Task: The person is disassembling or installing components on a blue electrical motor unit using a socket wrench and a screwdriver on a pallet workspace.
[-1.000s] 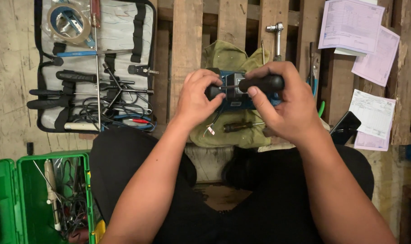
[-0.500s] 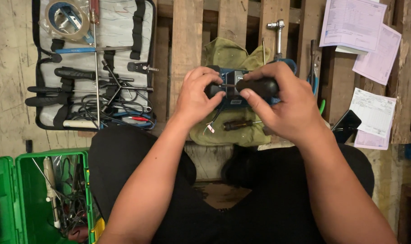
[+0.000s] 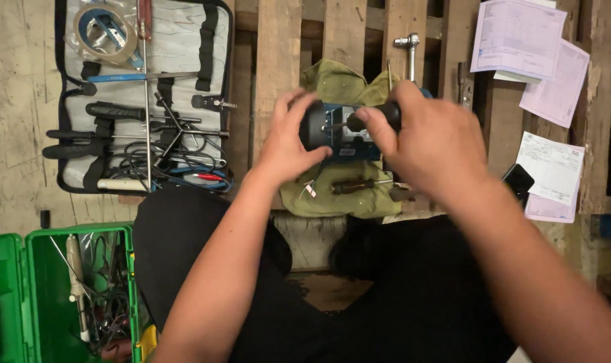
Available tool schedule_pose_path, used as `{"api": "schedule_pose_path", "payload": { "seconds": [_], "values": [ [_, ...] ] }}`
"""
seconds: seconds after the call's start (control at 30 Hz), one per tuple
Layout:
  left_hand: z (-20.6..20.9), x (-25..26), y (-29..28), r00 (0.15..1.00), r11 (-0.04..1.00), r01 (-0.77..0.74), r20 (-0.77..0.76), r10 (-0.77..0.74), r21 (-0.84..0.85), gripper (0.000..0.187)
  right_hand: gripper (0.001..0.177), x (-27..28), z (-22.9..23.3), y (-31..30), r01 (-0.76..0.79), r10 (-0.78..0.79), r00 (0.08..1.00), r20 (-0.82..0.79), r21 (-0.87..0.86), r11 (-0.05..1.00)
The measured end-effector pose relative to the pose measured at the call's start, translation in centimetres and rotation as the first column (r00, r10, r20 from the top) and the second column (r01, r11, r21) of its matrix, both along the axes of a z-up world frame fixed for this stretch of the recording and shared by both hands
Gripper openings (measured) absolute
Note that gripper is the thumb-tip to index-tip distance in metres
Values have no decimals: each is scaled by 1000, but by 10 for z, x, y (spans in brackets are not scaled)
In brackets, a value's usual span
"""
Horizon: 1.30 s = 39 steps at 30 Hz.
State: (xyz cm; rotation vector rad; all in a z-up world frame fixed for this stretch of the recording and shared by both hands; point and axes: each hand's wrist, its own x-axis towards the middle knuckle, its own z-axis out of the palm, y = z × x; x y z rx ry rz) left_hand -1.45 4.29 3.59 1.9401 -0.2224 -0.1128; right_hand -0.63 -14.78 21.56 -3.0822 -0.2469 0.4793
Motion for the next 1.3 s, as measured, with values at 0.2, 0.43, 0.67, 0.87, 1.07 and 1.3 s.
{"api": "schedule_pose_path", "payload": {
  "seconds": [0.2, 0.43, 0.67, 0.87, 1.07, 1.3],
  "values": [
    [11, -3, -1, 907, 999, 33, -419, -43, -32, 115, 24, 16, 30, 9, -263, 254, 949, -187, -23, 965],
    [-12, -3, -2, 939, 998, 11, -342, -30, -57, 122, 48, 18, 33, 5, -469, 421, 881, -215, -276, 839],
    [-1, 3, -1, 852, 995, -76, -523, 28, -72, 123, 27, 11, 24, -8, -630, 630, 775, 52, -15, 777],
    [-3, 7, 1, 875, 975, -82, -483, -28, -206, 113, 37, 11, 17, -2, -459, 459, 888, -9, 26, 888],
    [-6, 8, 1, 868, 971, -95, -496, -27, -219, 104, 31, 7, 4, -16, -692, 642, 722, 259, 262, 672],
    [-5, 10, -2, 850, 993, -71, -527, 12, -92, 105, 25, -2, 5, -66, -477, 165, 854, 493, 618, 625]
  ]
}}
